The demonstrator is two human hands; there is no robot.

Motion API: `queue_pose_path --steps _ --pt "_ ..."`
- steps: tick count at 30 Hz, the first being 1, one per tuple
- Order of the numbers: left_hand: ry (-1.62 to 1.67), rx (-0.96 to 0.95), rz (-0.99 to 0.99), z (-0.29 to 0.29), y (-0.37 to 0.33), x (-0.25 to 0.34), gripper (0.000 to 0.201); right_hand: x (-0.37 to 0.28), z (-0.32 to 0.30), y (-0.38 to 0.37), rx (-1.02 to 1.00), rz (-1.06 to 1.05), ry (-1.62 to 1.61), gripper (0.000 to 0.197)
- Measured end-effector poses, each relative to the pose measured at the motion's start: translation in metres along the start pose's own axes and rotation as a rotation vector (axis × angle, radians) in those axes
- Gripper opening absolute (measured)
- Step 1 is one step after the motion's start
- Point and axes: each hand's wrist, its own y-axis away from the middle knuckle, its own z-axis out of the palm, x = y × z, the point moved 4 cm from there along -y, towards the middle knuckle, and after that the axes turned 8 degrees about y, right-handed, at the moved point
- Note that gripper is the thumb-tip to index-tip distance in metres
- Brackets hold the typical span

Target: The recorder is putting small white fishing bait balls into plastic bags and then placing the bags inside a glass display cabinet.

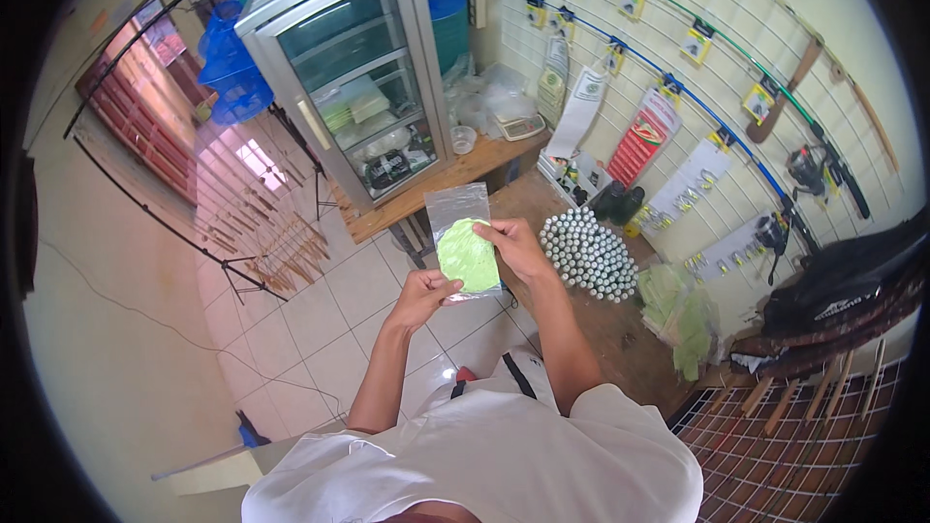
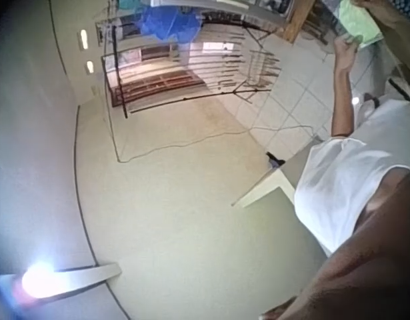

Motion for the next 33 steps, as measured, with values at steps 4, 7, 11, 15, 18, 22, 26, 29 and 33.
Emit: queue_pose_path --steps 4,7,11,15,18,22,26,29,33 --pt "0.094 0.053 0.013 -0.023 0.017 0.002 0.02 -0.013 0.028 -0.017 -0.093 0.054 -0.045 0.024" --pt "0.109 0.094 0.058 -0.036 0.023 0.01 0.023 -0.008 0.047 -0.04 -0.187 0.07 -0.051 0.024" --pt "-0.011 0.196 0.08 -0.063 0.021 0.029 0.023 -0.002 0.075 -0.074 -0.35 0.079 -0.011 0.022" --pt "0.076 0.407 0.272 -0.089 0.012 0.056 0.024 -0.005 0.118 -0.103 -0.474 0.001 0.113 0.023" --pt "0.077 0.536 0.294 -0.107 0.005 0.075 0.025 -0.009 0.139 -0.136 -0.526 -0.098 -0.006 0.034" --pt "0.126 0.623 0.342 -0.124 0.009 0.087 0.025 -0.044 0.159 -0.186 -0.484 -0.092 -0.058 0.043" --pt "0.077 0.73 0.309 -0.133 0.015 0.095 0.024 -0.052 0.195 -0.242 -0.37 -0.242 -0.048 0.048" --pt "0.142 0.74 0.382 -0.135 0.019 0.101 0.024 -0.053 0.213 -0.263 -0.251 -0.416 0.196 0.047" --pt "0.143 0.801 0.414 -0.145 0.025 0.097 0.024 -0.047 0.221 -0.268 -0.128 -0.501 0.264 0.044"
